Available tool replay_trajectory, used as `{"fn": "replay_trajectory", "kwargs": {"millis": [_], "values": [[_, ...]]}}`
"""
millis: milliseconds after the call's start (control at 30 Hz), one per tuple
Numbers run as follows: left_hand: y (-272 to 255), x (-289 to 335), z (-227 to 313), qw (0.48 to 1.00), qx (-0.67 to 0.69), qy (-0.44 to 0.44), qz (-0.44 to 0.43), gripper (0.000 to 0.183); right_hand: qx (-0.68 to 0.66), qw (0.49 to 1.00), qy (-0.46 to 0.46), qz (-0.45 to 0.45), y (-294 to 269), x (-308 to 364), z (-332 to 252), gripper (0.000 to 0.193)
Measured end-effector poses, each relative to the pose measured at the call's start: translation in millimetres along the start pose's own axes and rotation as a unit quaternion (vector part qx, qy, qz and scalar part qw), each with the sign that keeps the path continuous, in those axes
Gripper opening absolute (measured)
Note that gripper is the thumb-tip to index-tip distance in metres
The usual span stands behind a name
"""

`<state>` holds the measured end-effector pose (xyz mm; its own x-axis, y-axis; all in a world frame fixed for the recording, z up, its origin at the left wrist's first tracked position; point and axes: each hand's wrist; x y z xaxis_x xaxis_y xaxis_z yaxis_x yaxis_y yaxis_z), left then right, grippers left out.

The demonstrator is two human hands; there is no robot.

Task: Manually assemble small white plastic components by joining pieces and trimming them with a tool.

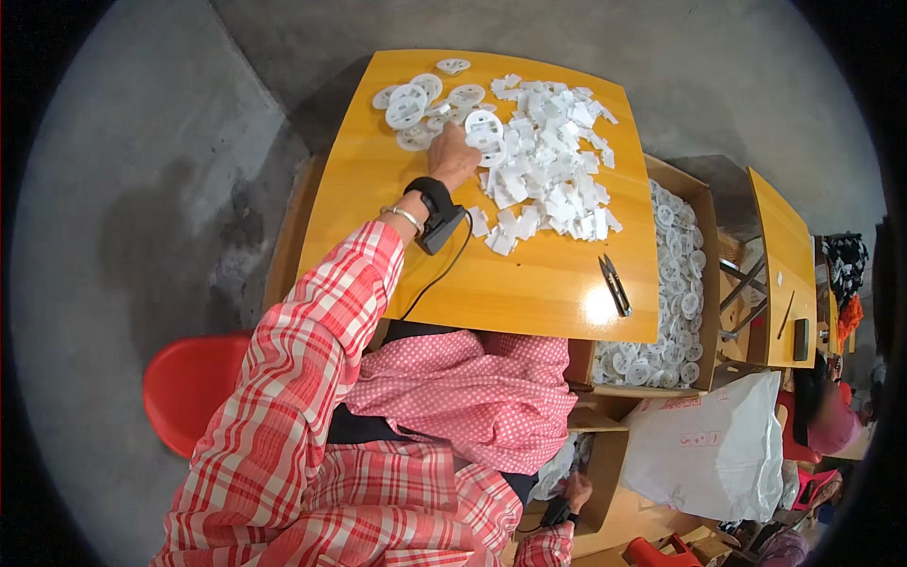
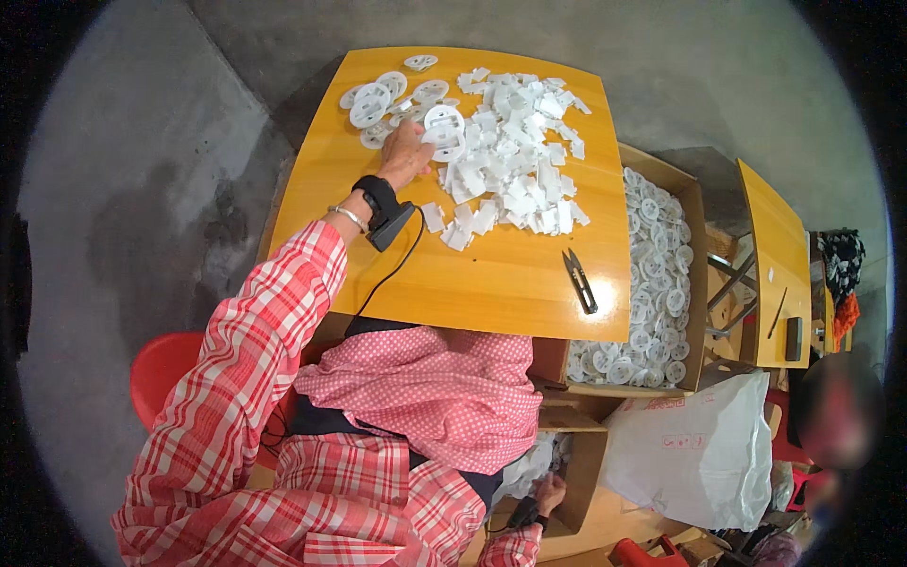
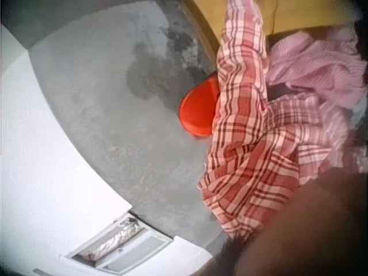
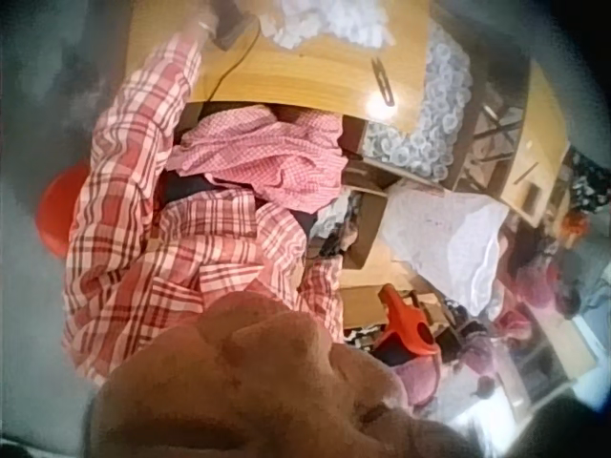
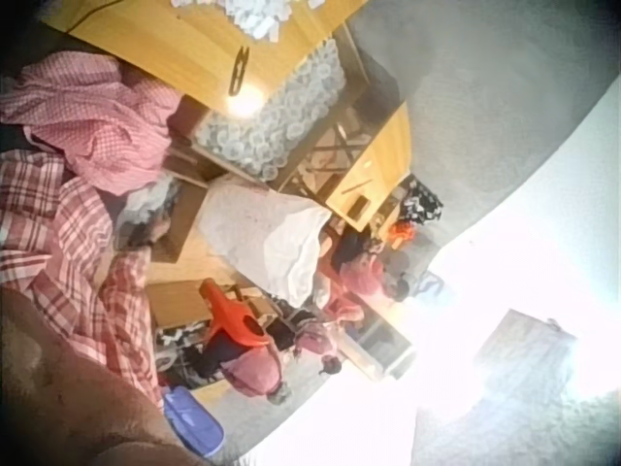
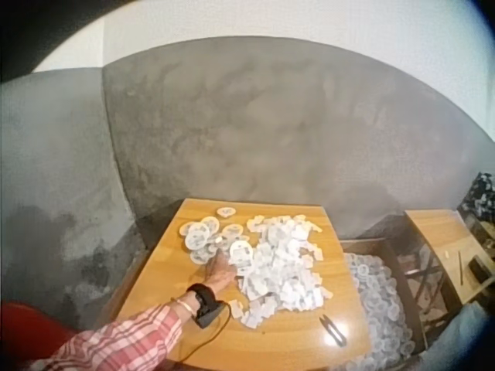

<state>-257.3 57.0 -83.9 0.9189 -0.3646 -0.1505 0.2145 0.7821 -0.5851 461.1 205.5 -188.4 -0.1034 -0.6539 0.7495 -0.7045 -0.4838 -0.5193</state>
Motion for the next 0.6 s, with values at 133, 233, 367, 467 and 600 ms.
{"fn": "replay_trajectory", "kwargs": {"millis": [133,233,367,467,600], "values": [[-4.6,5.5,-4.6,0.987,0.145,-0.062,-0.032,0.033,-0.03,0.982,-0.185,0.008,14.8,8.7,-89.8,0.023],[-22.7,20.9,-6.0,0.96,0.258,-0.079,-0.073,0.028,0.003,0.946,-0.322,0.047,64.5,70.8,-198.6,0.02],[-53.3,59.7,6.4,0.824,0.543,-0.143,-0.081,0.03,0.003,0.912,-0.41,0.01,124.3,129.3,-290.4,0.02],[-82.5,99.0,14.9,0.755,0.633,-0.166,-0.05,0.032,0.101,0.875,-0.471,-0.044,181.8,171.5,-336.6,0.016],[-101.4,154.5,4.0,0.747,0.641,-0.173,-0.039,0.032,0.202,0.765,-0.605,-0.086,255.0,200.4,-370.6,0.013]]}}
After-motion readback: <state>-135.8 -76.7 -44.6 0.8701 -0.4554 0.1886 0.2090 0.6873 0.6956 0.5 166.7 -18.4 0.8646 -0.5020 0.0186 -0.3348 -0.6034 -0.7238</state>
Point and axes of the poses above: each hand's wrist, its own x-axis away from the middle knuckle, its own y-axis out of the palm, z = x × y, and after that the axes turned 15 degrees about y, right-handed
